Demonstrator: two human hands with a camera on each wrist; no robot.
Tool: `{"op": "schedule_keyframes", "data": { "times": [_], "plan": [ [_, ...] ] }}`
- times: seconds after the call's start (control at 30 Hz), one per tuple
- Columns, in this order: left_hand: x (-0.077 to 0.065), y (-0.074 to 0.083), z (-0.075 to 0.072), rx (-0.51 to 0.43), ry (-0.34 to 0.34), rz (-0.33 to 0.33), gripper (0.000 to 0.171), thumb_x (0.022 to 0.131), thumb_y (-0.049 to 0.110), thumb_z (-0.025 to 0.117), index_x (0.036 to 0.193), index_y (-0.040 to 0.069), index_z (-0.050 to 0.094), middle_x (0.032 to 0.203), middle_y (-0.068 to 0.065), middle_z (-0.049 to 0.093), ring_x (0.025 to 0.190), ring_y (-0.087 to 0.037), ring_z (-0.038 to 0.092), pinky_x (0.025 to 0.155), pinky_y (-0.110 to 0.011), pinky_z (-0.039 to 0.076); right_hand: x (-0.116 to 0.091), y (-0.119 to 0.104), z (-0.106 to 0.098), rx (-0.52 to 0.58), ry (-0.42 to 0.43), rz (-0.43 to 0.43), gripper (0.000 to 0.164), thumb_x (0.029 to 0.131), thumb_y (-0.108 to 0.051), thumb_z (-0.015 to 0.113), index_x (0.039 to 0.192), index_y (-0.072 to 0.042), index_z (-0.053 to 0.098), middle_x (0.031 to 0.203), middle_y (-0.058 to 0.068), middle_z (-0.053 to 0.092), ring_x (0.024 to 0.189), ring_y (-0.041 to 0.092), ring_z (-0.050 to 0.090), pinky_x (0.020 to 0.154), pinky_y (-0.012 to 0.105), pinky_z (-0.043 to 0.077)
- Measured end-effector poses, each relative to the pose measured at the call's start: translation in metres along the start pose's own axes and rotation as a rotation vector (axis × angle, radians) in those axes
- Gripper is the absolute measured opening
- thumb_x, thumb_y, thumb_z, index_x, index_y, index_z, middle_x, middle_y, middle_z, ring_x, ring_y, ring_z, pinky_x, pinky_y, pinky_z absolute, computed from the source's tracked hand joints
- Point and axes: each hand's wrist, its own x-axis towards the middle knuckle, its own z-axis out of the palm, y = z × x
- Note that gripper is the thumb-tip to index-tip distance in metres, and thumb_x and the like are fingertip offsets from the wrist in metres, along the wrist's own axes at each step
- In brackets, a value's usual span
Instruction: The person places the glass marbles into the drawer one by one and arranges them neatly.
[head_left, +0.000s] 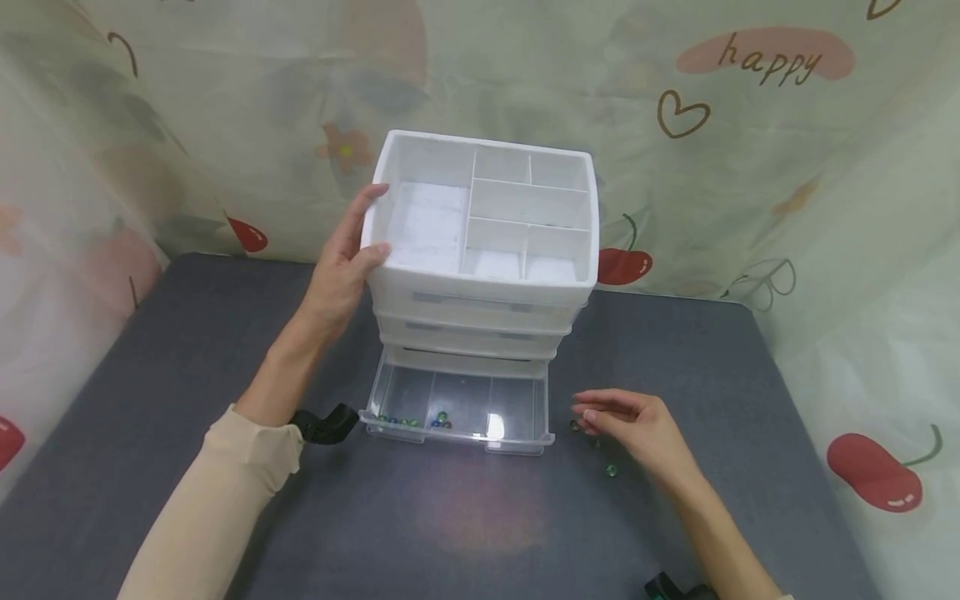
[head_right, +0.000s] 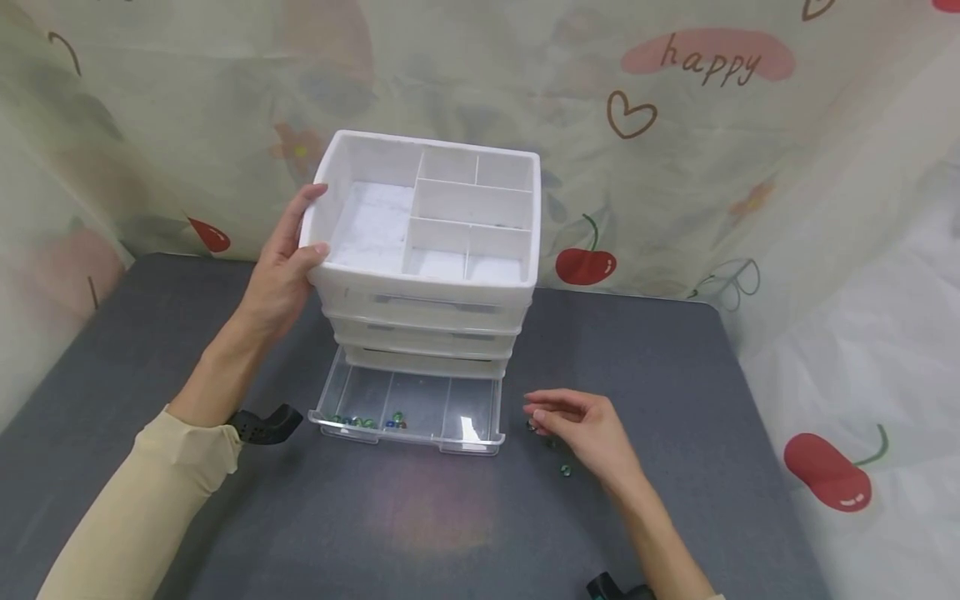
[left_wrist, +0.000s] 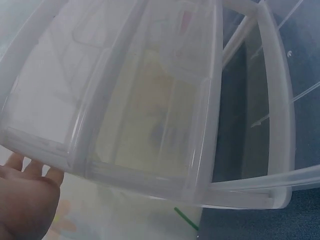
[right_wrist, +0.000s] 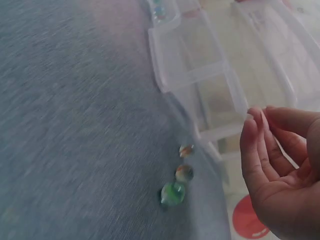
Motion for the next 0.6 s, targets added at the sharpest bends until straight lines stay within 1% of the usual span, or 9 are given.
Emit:
{"op": "schedule_keyframes", "data": {
  "times": [0.13,0.27,0.43,0.6],
  "plan": [
    [-0.001,0.0,-0.001,0.001,0.005,0.018,0.062,0.094,-0.006,0.046,0.152,0.013,0.038,0.16,-0.002,0.027,0.139,-0.019,0.027,0.103,-0.031,0.032,-0.007,0.006,-0.006,-0.021,0.026,0.001,0.039,0.09,-0.017,0.073,0.122,0.005,0.066,0.113,0.025,0.069,0.1,0.034,0.069,0.083,0.036,0.055],
    [-0.001,-0.001,-0.001,-0.004,0.002,0.03,0.061,0.093,-0.006,0.046,0.151,0.012,0.038,0.159,-0.002,0.027,0.139,-0.02,0.027,0.103,-0.031,0.032,-0.014,0.012,-0.011,-0.035,0.029,-0.018,0.038,0.09,-0.016,0.073,0.121,0.005,0.066,0.114,0.025,0.069,0.099,0.034,0.069,0.081,0.035,0.055],
    [-0.002,-0.001,0.0,-0.002,-0.003,0.03,0.062,0.094,-0.005,0.047,0.152,0.013,0.037,0.16,-0.001,0.027,0.14,-0.019,0.026,0.104,-0.03,0.031,-0.022,0.021,-0.016,-0.074,0.045,-0.039,0.036,0.09,-0.014,0.073,0.119,0.007,0.067,0.11,0.022,0.07,0.098,0.027,0.071,0.079,0.032,0.055],
    [-0.002,-0.001,0.0,0.002,0.0,0.026,0.062,0.094,-0.005,0.046,0.153,0.013,0.037,0.16,0.0,0.025,0.139,-0.019,0.026,0.103,-0.031,0.031,-0.03,0.03,-0.017,-0.13,0.066,-0.054,0.03,0.089,-0.007,0.073,0.115,0.007,0.069,0.106,0.02,0.072,0.095,0.02,0.071,0.078,0.025,0.054]
  ]
}}
